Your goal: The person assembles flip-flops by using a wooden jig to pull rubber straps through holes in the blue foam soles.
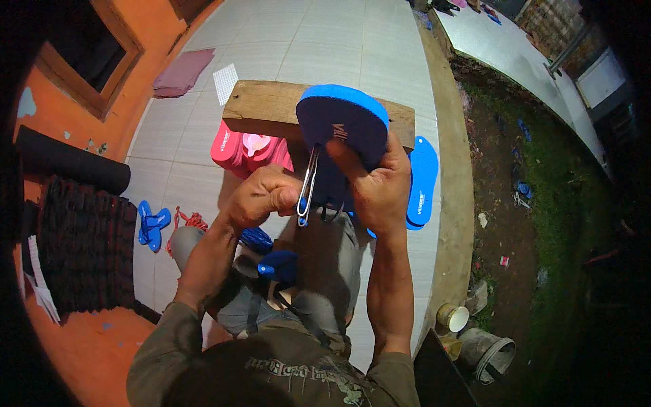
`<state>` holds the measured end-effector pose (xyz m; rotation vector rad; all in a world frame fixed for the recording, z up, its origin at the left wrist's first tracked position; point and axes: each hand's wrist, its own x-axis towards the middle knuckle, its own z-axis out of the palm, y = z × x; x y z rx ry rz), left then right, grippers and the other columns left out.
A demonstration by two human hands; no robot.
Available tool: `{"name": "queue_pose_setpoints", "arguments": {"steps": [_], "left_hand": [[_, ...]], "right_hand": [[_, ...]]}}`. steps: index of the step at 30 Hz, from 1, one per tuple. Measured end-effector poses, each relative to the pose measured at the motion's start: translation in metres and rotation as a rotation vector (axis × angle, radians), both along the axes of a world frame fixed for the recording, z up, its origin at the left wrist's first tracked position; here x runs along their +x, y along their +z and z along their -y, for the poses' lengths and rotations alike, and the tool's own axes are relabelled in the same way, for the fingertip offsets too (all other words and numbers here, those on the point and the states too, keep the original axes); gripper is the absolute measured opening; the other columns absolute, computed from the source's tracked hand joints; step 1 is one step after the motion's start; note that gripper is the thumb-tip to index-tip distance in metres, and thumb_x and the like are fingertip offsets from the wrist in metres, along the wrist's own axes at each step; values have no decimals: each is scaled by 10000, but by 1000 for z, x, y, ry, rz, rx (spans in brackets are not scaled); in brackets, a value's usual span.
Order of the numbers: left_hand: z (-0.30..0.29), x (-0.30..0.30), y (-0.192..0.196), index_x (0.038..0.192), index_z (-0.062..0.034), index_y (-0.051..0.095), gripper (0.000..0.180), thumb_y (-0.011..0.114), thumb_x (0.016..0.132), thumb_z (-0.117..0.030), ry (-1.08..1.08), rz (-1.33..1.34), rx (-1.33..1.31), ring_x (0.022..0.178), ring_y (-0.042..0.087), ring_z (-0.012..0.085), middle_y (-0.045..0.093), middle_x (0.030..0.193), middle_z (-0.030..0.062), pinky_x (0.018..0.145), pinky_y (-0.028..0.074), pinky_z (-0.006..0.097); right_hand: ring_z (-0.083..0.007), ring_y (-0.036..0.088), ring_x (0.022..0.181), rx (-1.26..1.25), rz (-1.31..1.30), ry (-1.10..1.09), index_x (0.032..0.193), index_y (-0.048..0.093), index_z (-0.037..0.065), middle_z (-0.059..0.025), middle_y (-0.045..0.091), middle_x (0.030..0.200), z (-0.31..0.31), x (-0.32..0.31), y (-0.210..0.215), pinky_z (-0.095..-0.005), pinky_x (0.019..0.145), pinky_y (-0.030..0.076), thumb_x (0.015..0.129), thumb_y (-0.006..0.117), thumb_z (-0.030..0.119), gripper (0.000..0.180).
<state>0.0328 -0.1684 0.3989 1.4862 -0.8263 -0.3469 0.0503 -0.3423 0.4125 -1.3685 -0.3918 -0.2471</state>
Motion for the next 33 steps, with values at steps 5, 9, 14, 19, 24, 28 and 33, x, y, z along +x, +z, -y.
{"name": "queue_pose_setpoints", "arguments": {"steps": [5, 9, 14, 19, 24, 28, 33], "left_hand": [[6, -7, 10, 697, -13, 537, 411, 413, 899, -349, 498, -36, 221, 539, 462, 121, 483, 556, 15, 525, 372, 251], [23, -17, 13, 911, -19, 543, 369, 406, 894, -361, 910, 317, -71, 696, 568, 241, 570, 750, 148, 635, 432, 346], [34, -10, 15, 953, -13, 538, 455, 382, 881, -434, 780, 193, 11, 750, 594, 323, 585, 759, 191, 647, 452, 364], [30, -70, 14, 1034, -15, 531, 267, 503, 833, -187, 870, 362, 44, 855, 568, 351, 582, 916, 204, 710, 450, 381], [32, -63, -16, 1028, 0, 548, 289, 545, 831, -212, 686, 379, -175, 753, 584, 245, 600, 889, 152, 656, 458, 322], [37, -61, -17, 975, 25, 561, 280, 547, 826, -212, 704, 416, -232, 707, 574, 221, 600, 863, 150, 618, 452, 308], [36, -151, -74, 985, -17, 561, 242, 563, 746, -54, 645, 206, -259, 789, 574, 233, 587, 901, 101, 655, 464, 300]], "right_hand": [[-123, 573, 829, -17, -112, 23, 1033, 544, 15, -63, 612, 934, 9, -11, 1, -248, 753, 453, 734, 660, 33, 322], [-98, 539, 741, 67, -5, -79, 920, 569, 41, -17, 590, 845, -3, -37, -14, -231, 669, 422, 743, 676, 133, 227], [-88, 535, 722, -111, 10, -221, 881, 586, 30, -13, 596, 816, -15, -40, 16, -227, 672, 417, 750, 672, 165, 207], [-132, 564, 725, -316, 162, -398, 881, 599, -3, -45, 621, 799, -18, -90, -13, -249, 672, 453, 766, 640, 110, 166], [-190, 561, 759, -122, 167, -364, 886, 606, -8, -125, 596, 848, -14, -99, -41, -282, 664, 447, 720, 663, 110, 212], [-196, 563, 742, -69, 71, -333, 880, 583, -6, -118, 586, 849, -12, -106, -28, -298, 670, 454, 747, 630, 178, 232], [-203, 549, 644, -290, 110, -106, 909, 558, -20, -156, 565, 889, 13, -176, -77, -312, 599, 466, 822, 477, 369, 407]]}}
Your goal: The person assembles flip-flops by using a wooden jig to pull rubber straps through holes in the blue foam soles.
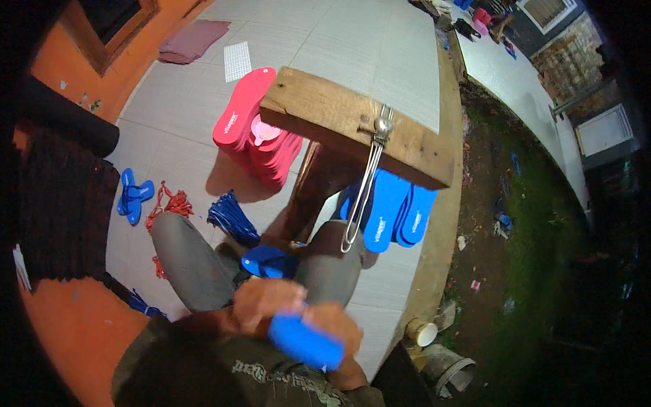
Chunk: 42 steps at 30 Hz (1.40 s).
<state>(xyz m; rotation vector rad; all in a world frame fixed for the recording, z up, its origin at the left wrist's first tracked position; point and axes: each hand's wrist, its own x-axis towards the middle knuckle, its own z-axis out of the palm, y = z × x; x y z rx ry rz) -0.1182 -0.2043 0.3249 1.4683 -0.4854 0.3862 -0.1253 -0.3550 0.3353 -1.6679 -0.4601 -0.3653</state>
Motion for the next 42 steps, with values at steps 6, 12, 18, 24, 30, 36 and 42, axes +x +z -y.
{"name": "queue_pose_setpoints", "arguments": {"steps": [6, 12, 18, 24, 30, 36, 42], "left_hand": [[-26, 5, 32, 958, -7, 587, 300, 666, 675, -70, 38, -175, 146, 832, 591, 241, 598, 925, 134, 740, 464, 314], [-25, -36, 31, 974, 5, 593, 331, 660, 650, 6, -3, 18, 43, 901, 604, 266, 615, 948, 141, 790, 478, 371], [-26, -43, 26, 974, 32, 571, 350, 705, 667, -70, 105, 255, -13, 883, 607, 290, 605, 949, 193, 832, 452, 447], [-66, -20, 10, 1115, -32, 519, 533, 701, 668, -260, 42, -365, 418, 1006, 530, 237, 576, 1040, 112, 905, 378, 344], [-57, -75, -85, 1097, 11, 490, 395, 553, 836, -279, 37, -945, -776, 916, 558, 180, 561, 1029, 101, 801, 457, 307], [-58, -64, -58, 1036, 12, 482, 316, 500, 870, -257, 130, -814, -1032, 890, 562, 174, 566, 992, 108, 797, 471, 320], [-57, -56, -54, 976, -12, 506, 265, 517, 866, -253, 247, -716, -1025, 800, 563, 135, 573, 883, 71, 733, 471, 278]], "right_hand": [[-249, 601, 764, 163, -370, -23, 841, 615, 8, -138, 613, 834, -20, 9, 29, -365, 736, 475, 680, 628, 67, 171], [-266, 612, 823, -30, 171, 284, 799, 637, 30, -141, 624, 864, -6, -6, 44, -374, 770, 467, 707, 605, 97, 118], [-275, 615, 853, -67, 240, 268, 822, 640, 65, -130, 624, 900, -15, -21, 43, -367, 780, 479, 712, 602, 120, 129], [-246, 578, 883, 627, -252, -98, 1020, 514, -23, -164, 571, 990, -9, -19, -6, -387, 780, 476, 839, 534, 182, 274], [-182, 527, 949, 840, -590, -113, 1121, 438, -2, -84, 546, 1025, -29, 2, -40, -342, 863, 415, 870, 488, 301, 396], [-222, 458, 1090, 1132, -490, 419, 1236, 402, 99, -61, 447, 1241, -36, -20, -49, -404, 980, 288, 893, 393, 333, 416], [-250, 479, 1059, 481, -157, 131, 1210, 399, 31, -132, 462, 1185, -37, -19, -48, -399, 908, 389, 860, 460, 243, 413]]}}
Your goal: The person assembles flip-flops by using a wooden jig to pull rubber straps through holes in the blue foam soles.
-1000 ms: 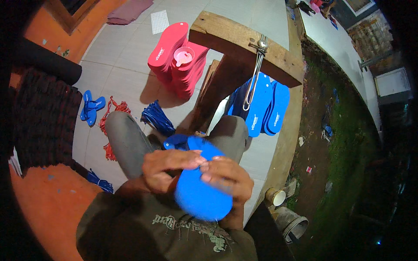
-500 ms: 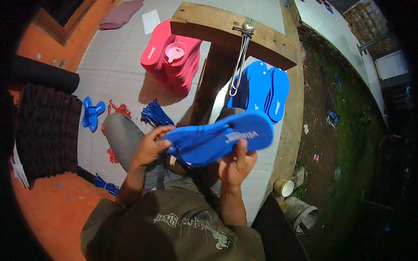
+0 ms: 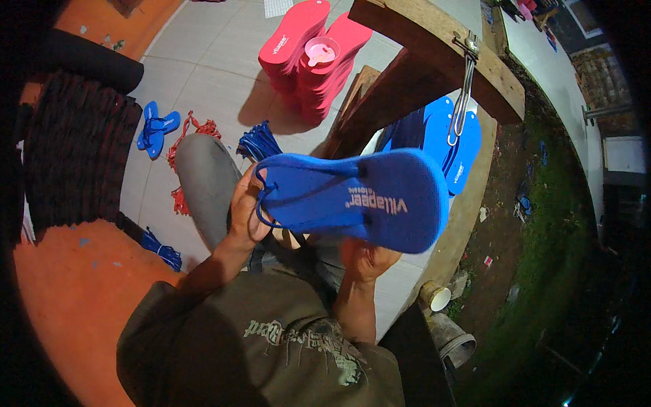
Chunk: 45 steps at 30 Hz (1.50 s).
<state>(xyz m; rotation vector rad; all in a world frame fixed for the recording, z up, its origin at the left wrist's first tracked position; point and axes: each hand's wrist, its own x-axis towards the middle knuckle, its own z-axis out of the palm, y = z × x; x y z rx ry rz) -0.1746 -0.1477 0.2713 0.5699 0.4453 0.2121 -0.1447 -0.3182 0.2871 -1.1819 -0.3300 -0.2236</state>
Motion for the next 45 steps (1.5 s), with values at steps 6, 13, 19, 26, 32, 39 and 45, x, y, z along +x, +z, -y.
{"name": "queue_pose_setpoints", "arguments": {"steps": [6, 13, 19, 26, 32, 39, 45], "left_hand": [[-13, 0, 23, 1000, -16, 498, 281, 491, 876, -268, -3, 3, -45, 813, 569, 160, 573, 909, 85, 728, 474, 288], [-97, -16, 11, 1047, -9, 470, 330, 499, 865, -282, 440, -80, 298, 844, 575, 220, 559, 978, 127, 757, 482, 346], [-145, -24, 22, 957, -5, 509, 276, 605, 812, -219, 382, -79, 698, 827, 542, 128, 574, 872, 73, 747, 451, 282], [-154, -26, -3, 942, -20, 519, 225, 562, 839, -216, 423, -121, 644, 781, 531, 118, 556, 871, 49, 743, 427, 248], [-166, 1, 19, 914, -30, 528, 209, 561, 838, -222, 488, -63, 651, 728, 529, 102, 558, 811, 38, 698, 435, 236], [-98, 73, 8, 863, -33, 557, 279, 607, 799, -300, -172, 8, 792, 683, 523, 81, 559, 745, 2, 633, 434, 224], [-30, 87, -22, 821, -11, 581, 318, 631, 766, -321, -592, -20, 938, 685, 530, 91, 575, 744, 29, 628, 442, 249]], "right_hand": [[-247, 512, 1009, 285, -81, 42, 1112, 477, -3, -128, 523, 1096, -20, 1, 35, -387, 877, 407, 784, 560, 181, 385], [-177, 508, 821, 777, -576, 504, 1026, 480, 6, -85, 510, 965, -40, 24, -61, -358, 756, 419, 868, 463, 143, 210], [-247, 518, 881, -1314, 189, 498, 918, 583, 101, -82, 562, 972, -82, 46, -192, -371, 763, 418, 780, 507, 119, 159], [-292, 577, 785, -1814, 565, -127, 928, 609, 108, -117, 592, 939, -104, 17, -243, -354, 669, 468, 714, 523, 195, 246], [-231, 607, 743, -993, -386, 120, 906, 604, 2, -163, 619, 864, -34, 76, -22, -333, 685, 467, 707, 693, 219, 308], [-142, 545, 839, -552, -612, 92, 1016, 530, -2, -63, 579, 904, 77, 1, -2, -272, 763, 429, 721, 689, 152, 370], [-247, 459, 1049, -703, -498, -121, 1066, 533, 24, -157, 449, 1158, 88, -28, -26, -344, 890, 368, 697, 704, 167, 431]]}}
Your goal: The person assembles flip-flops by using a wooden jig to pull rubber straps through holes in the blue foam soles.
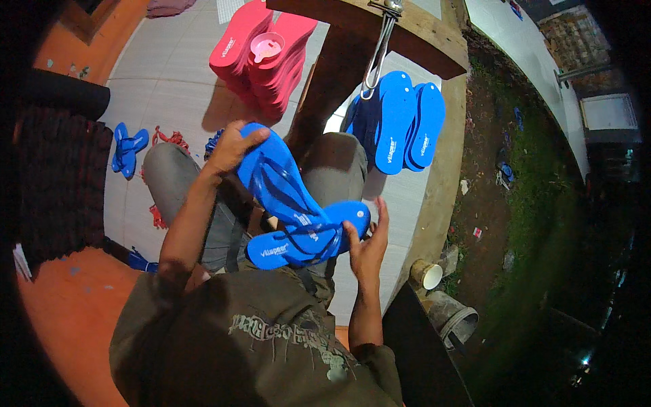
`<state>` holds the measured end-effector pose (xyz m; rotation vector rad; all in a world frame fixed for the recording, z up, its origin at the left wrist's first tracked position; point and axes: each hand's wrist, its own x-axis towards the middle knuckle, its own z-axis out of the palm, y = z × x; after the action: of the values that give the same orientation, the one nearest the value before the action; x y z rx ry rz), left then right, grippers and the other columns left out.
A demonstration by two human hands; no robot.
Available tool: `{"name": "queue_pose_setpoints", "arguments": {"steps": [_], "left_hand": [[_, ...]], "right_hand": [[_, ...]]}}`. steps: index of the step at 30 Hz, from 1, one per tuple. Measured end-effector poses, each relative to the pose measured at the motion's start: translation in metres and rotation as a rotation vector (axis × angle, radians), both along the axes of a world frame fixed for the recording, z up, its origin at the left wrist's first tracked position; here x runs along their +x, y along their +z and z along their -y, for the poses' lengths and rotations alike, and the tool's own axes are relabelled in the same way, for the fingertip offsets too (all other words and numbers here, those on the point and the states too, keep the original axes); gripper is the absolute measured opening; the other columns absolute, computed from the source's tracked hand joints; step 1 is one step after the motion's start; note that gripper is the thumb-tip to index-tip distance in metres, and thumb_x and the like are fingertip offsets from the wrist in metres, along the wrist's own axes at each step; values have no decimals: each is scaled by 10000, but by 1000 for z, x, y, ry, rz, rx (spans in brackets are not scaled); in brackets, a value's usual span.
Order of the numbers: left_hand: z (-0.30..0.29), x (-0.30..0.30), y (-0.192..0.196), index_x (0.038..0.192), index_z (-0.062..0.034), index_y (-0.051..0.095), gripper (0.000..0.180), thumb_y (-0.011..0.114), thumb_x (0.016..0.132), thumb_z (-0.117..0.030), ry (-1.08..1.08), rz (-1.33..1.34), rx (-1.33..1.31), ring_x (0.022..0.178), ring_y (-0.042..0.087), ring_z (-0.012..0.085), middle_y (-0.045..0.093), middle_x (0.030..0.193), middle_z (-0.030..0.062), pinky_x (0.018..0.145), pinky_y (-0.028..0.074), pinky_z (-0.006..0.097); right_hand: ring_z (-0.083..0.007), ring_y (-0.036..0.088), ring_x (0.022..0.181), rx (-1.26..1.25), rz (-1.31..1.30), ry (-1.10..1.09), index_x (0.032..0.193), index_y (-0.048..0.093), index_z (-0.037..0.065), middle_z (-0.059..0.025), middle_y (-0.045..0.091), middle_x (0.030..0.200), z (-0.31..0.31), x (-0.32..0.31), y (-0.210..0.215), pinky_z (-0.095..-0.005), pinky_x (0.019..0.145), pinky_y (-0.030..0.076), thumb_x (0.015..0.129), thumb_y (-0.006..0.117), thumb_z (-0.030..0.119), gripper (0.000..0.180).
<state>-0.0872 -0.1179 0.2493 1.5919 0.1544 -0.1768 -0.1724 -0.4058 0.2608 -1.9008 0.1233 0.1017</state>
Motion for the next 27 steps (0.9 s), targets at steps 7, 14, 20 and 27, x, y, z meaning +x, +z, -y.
{"name": "queue_pose_setpoints", "arguments": {"steps": [7, 14, 20, 27], "left_hand": [[39, -15, -24, 830, -27, 553, 341, 611, 778, -359, -255, -22, 20, 662, 518, 94, 545, 711, 15, 620, 442, 237], [42, -68, -43, 1024, -49, 476, 346, 615, 792, -264, -398, -160, -424, 860, 510, 111, 541, 878, 40, 755, 423, 266], [-28, -122, -21, 1141, -39, 449, 394, 575, 817, -227, 430, 49, -569, 909, 536, 171, 549, 979, 48, 840, 433, 346], [-229, -126, -32, 1187, -51, 417, 374, 492, 849, -193, 1417, 444, -781, 1144, 390, 293, 432, 1229, 127, 966, 286, 481]], "right_hand": [[-349, 301, 1209, -234, 198, 351, 810, 656, 117, -183, 271, 1326, 9, -10, 5, -404, 981, 266, 571, 768, 218, 283], [-369, 283, 1221, -270, 193, 499, 828, 638, 107, -186, 302, 1309, -24, 21, 24, -418, 987, 253, 598, 755, 182, 268], [-291, 309, 1222, 135, 574, 189, 1184, 437, 51, -151, 327, 1319, 6, 44, 58, -419, 1019, 216, 791, 572, 400, 543], [-306, 333, 1201, -487, 425, 278, 997, 583, 68, -161, 389, 1258, -25, 34, -6, -375, 989, 254, 747, 633, 128, 261]]}}
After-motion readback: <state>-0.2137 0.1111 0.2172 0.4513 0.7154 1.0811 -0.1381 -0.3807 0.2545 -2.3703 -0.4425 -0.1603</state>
